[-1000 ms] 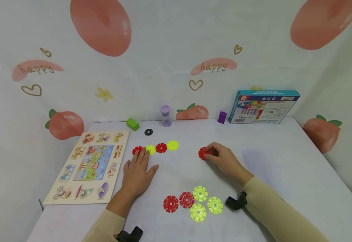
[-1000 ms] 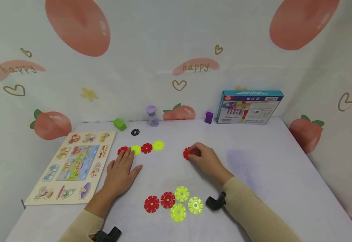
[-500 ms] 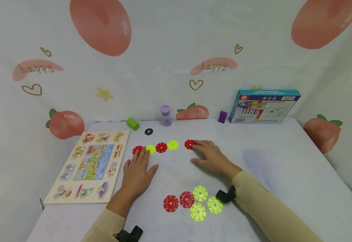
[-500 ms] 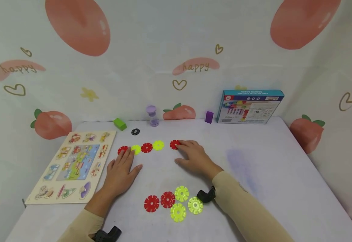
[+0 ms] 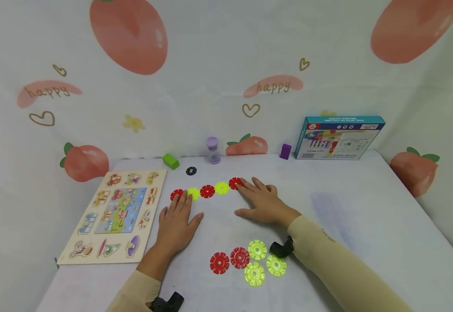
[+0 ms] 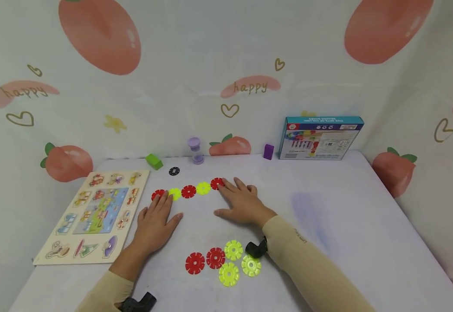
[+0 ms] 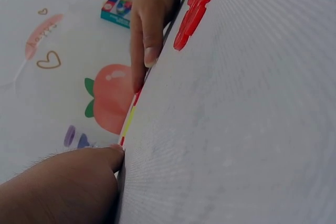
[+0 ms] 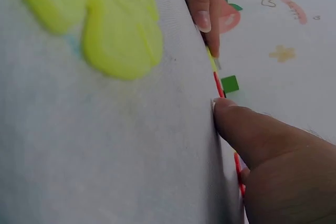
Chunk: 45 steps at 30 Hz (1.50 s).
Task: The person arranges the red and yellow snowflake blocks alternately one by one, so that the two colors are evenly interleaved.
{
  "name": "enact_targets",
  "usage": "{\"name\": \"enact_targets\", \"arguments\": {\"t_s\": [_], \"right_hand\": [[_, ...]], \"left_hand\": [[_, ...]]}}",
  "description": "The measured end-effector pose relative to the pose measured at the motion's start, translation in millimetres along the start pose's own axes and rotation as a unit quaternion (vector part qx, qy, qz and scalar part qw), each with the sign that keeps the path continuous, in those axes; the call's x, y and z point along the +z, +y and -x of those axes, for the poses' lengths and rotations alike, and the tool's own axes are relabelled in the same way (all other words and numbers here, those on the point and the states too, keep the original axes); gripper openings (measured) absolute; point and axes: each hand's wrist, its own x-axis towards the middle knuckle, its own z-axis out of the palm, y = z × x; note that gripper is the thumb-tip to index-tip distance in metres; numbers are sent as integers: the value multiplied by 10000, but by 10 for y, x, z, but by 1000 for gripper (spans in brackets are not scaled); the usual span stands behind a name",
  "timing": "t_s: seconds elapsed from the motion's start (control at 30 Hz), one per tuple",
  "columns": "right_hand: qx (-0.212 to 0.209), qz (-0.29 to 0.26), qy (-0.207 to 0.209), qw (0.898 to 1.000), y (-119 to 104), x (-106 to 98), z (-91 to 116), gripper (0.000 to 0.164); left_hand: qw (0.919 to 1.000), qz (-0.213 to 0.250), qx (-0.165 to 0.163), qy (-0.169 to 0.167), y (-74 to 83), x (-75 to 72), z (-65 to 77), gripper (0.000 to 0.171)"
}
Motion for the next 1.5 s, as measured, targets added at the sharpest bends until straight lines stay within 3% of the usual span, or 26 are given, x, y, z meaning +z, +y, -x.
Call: {"name": "enact_targets", "arguments": {"t_s": [0.4, 0.67, 1.33, 1.5], "right_hand": [[16, 166, -18, 9999, -6, 16, 33, 92], [-114, -67, 255, 9996, 18, 14, 96, 92], [-81, 246, 98, 9996, 9, 59, 77, 94], [-194, -215, 186, 9994, -38, -19, 128, 80]], "left_hand": [[10000, -60, -4, 14, -14, 25, -12, 79], [10000, -55, -8, 34, -4, 19, -8, 78], [10000, -76, -10, 4, 20, -8, 4, 78], [10000, -53, -16, -7, 16, -8, 5, 78]]}}
